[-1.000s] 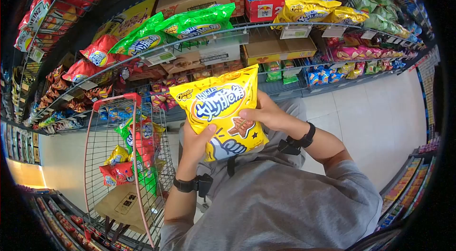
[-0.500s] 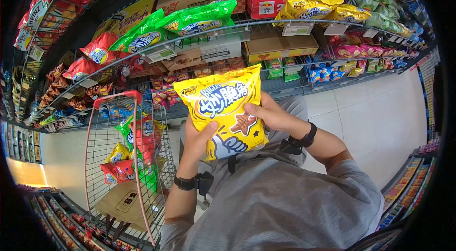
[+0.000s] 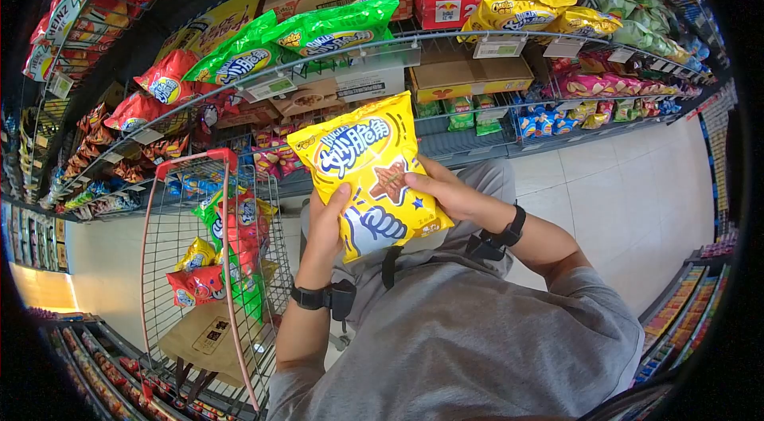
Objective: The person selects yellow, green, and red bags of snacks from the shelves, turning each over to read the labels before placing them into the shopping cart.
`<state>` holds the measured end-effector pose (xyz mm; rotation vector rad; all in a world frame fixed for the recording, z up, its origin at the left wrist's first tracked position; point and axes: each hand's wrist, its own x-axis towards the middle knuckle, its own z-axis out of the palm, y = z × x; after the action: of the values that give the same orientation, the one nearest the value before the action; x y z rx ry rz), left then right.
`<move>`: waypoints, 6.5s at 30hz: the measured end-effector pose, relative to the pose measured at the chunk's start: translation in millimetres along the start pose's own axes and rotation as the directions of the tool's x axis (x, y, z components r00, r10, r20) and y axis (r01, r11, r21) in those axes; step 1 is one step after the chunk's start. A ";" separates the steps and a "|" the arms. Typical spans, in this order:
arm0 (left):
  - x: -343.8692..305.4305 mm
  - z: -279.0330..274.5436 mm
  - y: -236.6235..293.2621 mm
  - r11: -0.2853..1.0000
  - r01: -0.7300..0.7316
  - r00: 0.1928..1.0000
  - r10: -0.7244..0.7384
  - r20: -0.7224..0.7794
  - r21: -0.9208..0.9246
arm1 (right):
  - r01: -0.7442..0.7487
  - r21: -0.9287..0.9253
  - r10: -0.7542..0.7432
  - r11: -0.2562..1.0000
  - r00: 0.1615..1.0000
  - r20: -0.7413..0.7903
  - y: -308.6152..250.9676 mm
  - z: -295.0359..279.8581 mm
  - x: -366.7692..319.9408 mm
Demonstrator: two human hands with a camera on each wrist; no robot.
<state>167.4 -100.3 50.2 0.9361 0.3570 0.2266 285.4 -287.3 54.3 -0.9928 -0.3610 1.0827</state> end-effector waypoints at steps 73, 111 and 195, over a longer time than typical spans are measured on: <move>6.3 -25.6 -17.1 0.975 0.006 0.999 0.004 -0.045 0.223 | -0.077 -0.093 0.072 0.993 0.996 -0.047 -0.2 -8.5 23.2; -9.1 -45.9 -2.2 0.954 -0.255 0.916 0.290 -0.277 0.156 | 0.288 -0.658 -0.375 0.696 0.927 0.010 -1.4 22.2 61.8; -26.7 -7.5 0.3 0.922 -0.255 0.966 0.255 0.039 0.293 | 0.550 -0.327 -0.572 0.769 0.819 0.032 -57.7 31.4 33.1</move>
<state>139.9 -103.7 51.7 1.2812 0.2719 0.4202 312.0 -249.7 111.6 -1.1089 -0.7467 0.4402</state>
